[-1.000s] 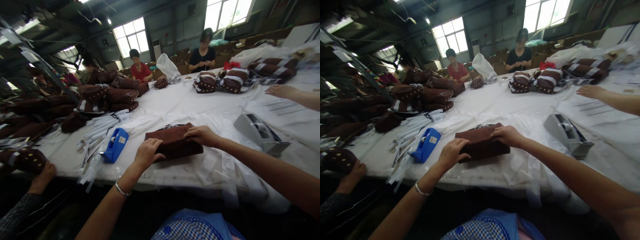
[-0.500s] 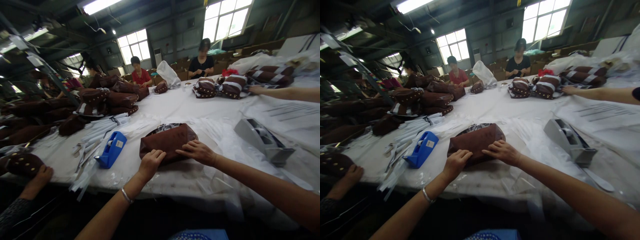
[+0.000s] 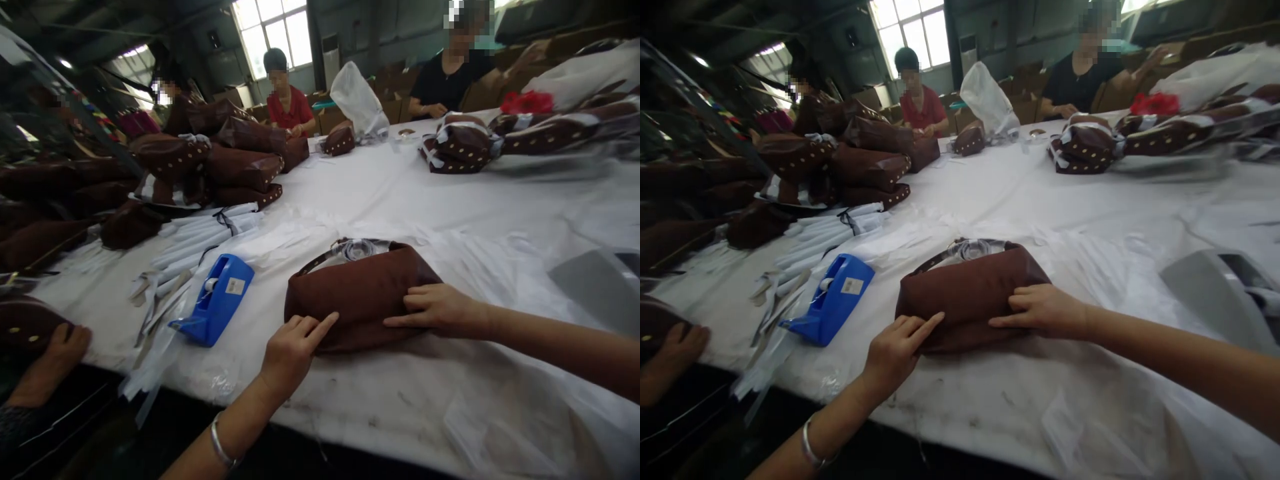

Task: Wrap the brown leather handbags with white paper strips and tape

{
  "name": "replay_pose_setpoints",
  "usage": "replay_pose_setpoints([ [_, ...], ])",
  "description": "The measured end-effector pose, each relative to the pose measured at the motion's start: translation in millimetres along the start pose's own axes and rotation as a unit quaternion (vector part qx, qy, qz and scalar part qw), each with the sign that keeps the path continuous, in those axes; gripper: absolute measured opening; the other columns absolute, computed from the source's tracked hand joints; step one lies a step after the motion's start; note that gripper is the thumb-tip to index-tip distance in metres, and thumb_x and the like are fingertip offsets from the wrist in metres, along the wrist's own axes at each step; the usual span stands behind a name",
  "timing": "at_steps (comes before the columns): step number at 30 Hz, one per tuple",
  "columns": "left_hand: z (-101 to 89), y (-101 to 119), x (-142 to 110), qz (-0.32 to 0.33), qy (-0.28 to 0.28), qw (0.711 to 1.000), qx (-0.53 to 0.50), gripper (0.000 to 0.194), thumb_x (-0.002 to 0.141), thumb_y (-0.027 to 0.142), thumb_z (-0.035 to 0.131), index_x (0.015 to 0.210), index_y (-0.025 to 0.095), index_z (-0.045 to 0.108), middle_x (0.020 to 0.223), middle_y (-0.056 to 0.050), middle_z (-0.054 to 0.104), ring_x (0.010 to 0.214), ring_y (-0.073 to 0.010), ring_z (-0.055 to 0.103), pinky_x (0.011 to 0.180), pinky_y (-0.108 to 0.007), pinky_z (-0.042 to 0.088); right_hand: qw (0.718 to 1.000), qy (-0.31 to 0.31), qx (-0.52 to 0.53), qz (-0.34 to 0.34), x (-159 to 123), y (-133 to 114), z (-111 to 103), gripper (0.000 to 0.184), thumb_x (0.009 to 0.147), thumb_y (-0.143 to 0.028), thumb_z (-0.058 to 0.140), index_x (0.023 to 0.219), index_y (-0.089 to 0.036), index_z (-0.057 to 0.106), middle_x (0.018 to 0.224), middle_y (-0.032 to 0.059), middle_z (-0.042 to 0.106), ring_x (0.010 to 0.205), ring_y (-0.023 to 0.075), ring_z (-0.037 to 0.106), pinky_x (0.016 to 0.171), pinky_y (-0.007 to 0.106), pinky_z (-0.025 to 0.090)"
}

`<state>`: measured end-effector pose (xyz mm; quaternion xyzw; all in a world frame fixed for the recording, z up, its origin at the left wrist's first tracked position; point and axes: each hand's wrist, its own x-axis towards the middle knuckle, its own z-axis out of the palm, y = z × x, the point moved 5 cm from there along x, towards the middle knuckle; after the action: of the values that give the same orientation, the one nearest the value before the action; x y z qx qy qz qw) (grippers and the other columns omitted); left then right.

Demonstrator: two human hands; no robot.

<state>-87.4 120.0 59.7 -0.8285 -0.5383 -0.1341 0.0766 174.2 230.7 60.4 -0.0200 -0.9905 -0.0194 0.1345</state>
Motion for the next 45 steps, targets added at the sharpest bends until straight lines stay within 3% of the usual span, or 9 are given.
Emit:
replay_pose_setpoints([
  [8,24.1,9,-8,0.007,0.046,0.998,0.049,0.069,0.090,0.002,0.049,0.149,0.037,0.039,0.078,0.000,0.058,0.072,-0.0169,0.052,0.065,-0.031,0.046,0.998,0.058,0.012,0.020,-6,1,23,0.045,0.100,-0.020,0.037,0.138,-0.036,0.056,0.070,-0.0010,0.047,0.063,0.0154,0.042,0.058,0.029,0.035],
  [14,-18.1,16,10,-0.047,-0.055,0.996,-0.058,0.052,0.086,0.036,0.066,0.138,0.032,0.056,0.096,-0.003,0.067,0.085,-0.0205,0.060,0.070,-0.033,0.052,0.996,0.077,-0.038,0.026,-9,-6,22,0.046,0.100,-0.018,0.038,0.139,-0.036,0.055,0.072,-0.0003,0.048,0.065,0.0161,0.041,0.059,0.029,0.035],
  [17,-31.7,21,39,-0.067,0.006,0.996,-0.067,0.040,0.094,0.048,0.055,0.128,0.030,0.063,0.119,-0.004,0.068,0.107,-0.0219,0.062,0.090,-0.034,0.053,0.994,0.090,-0.057,0.029,-11,-7,24,0.046,0.100,-0.017,0.038,0.137,-0.036,0.056,0.073,-0.0001,0.049,0.066,0.0159,0.041,0.060,0.028,0.035],
  [22,16.3,34,60,-0.034,0.048,0.998,0.009,0.076,0.085,0.058,0.063,0.151,0.030,0.037,0.161,-0.012,0.029,0.148,-0.0388,0.024,0.117,-0.070,0.010,0.993,0.084,-0.064,0.048,-12,-7,29,0.046,0.098,-0.016,0.042,0.138,-0.035,0.056,0.075,0.0006,0.053,0.066,0.0160,0.042,0.062,0.029,0.037],
  [27,37.1,33,52,-0.044,0.061,0.997,0.009,0.078,0.084,0.054,0.066,0.152,0.032,0.034,0.163,-0.012,0.023,0.150,-0.0381,0.019,0.117,-0.071,0.006,0.996,0.048,0.027,0.068,-7,-17,-7,0.043,0.094,-0.038,0.053,0.134,-0.027,0.061,0.085,0.0048,0.063,0.074,0.0182,0.053,0.071,0.034,0.046],
  [31,34.2,30,52,-0.051,0.060,0.997,0.005,0.080,0.084,0.055,0.066,0.153,0.033,0.032,0.164,-0.011,0.021,0.150,-0.0374,0.019,0.116,-0.071,0.007,0.959,0.182,0.017,0.216,4,-9,-46,0.051,0.097,-0.043,0.047,0.145,-0.026,0.049,0.122,0.0099,0.066,0.109,0.0273,0.061,0.098,0.046,0.046],
  [33,34.3,29,53,-0.053,0.061,0.997,0.005,0.080,0.084,0.056,0.065,0.153,0.033,0.031,0.164,-0.011,0.021,0.150,-0.0371,0.019,0.117,-0.071,0.008,0.931,0.219,-0.032,0.290,10,-1,-37,0.059,0.098,-0.045,0.044,0.153,-0.023,0.038,0.140,0.0125,0.056,0.128,0.0340,0.051,0.108,0.054,0.039],
  [39,39.8,27,49,-0.027,0.050,0.998,0.004,0.093,0.075,0.062,0.072,0.153,0.034,0.030,0.164,-0.012,0.021,0.150,-0.0375,0.020,0.117,-0.070,0.009,0.932,0.127,-0.091,0.328,21,12,41,0.067,0.095,-0.048,0.052,0.153,-0.021,0.034,0.162,0.0148,0.025,0.149,0.0365,0.021,0.118,0.062,0.021],
  [45,49.2,17,36,-0.098,0.101,0.990,0.026,0.096,0.074,0.073,0.065,0.154,0.036,0.028,0.164,-0.014,0.019,0.150,-0.0403,0.017,0.115,-0.071,0.013,0.935,0.121,-0.112,0.313,20,12,30,0.069,0.094,-0.048,0.053,0.154,-0.021,0.033,0.164,0.0138,0.021,0.150,0.0354,0.018,0.118,0.061,0.021],
])
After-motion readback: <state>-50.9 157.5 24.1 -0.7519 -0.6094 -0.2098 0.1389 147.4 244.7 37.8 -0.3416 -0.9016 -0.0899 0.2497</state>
